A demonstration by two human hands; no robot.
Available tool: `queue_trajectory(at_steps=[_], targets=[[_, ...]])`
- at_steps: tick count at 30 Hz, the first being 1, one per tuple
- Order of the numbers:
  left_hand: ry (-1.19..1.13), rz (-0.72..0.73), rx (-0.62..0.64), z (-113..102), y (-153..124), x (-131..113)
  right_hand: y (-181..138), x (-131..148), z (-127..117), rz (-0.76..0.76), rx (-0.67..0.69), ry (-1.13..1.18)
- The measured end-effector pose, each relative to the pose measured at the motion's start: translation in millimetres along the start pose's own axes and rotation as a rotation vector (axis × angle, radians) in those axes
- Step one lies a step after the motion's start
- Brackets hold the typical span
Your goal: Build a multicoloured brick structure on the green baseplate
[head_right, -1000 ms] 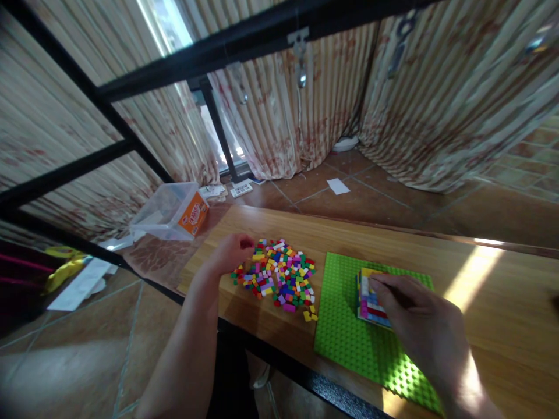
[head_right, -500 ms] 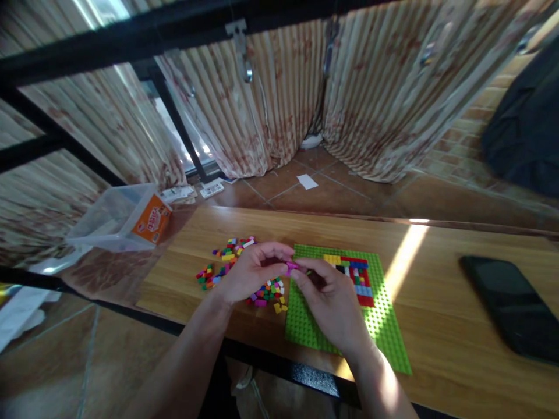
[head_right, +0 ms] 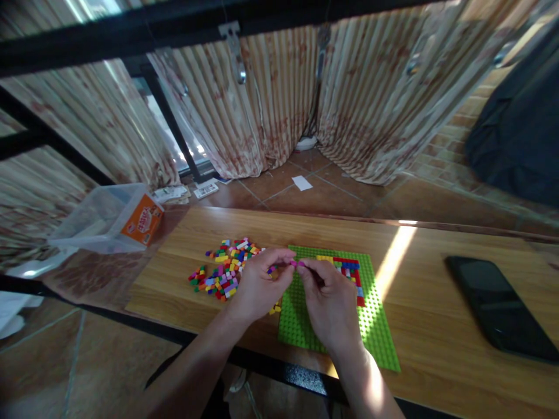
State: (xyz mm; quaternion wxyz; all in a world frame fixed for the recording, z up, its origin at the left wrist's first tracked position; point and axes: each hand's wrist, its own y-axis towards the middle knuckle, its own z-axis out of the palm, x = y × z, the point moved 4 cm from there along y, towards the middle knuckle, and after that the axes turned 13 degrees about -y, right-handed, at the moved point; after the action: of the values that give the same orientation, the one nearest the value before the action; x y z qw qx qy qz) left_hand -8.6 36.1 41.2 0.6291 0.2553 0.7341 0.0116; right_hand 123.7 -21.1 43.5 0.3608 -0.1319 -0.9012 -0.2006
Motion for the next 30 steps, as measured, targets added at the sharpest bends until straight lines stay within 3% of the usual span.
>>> queue_trajectory(at_steps=[11,20,30], targets=[[0.116,-0.042,0.019,-5,2,13,20,-43,-38,-0.021,-0.019,-0.263],[0.111,-0.043,0.098,4,1,20,17,-42,-27,-0.089,0.064,-0.33],[0.12,-0.056,0.157,9,0,19,19,-34,-18,-0.106,0.018,-0.397]])
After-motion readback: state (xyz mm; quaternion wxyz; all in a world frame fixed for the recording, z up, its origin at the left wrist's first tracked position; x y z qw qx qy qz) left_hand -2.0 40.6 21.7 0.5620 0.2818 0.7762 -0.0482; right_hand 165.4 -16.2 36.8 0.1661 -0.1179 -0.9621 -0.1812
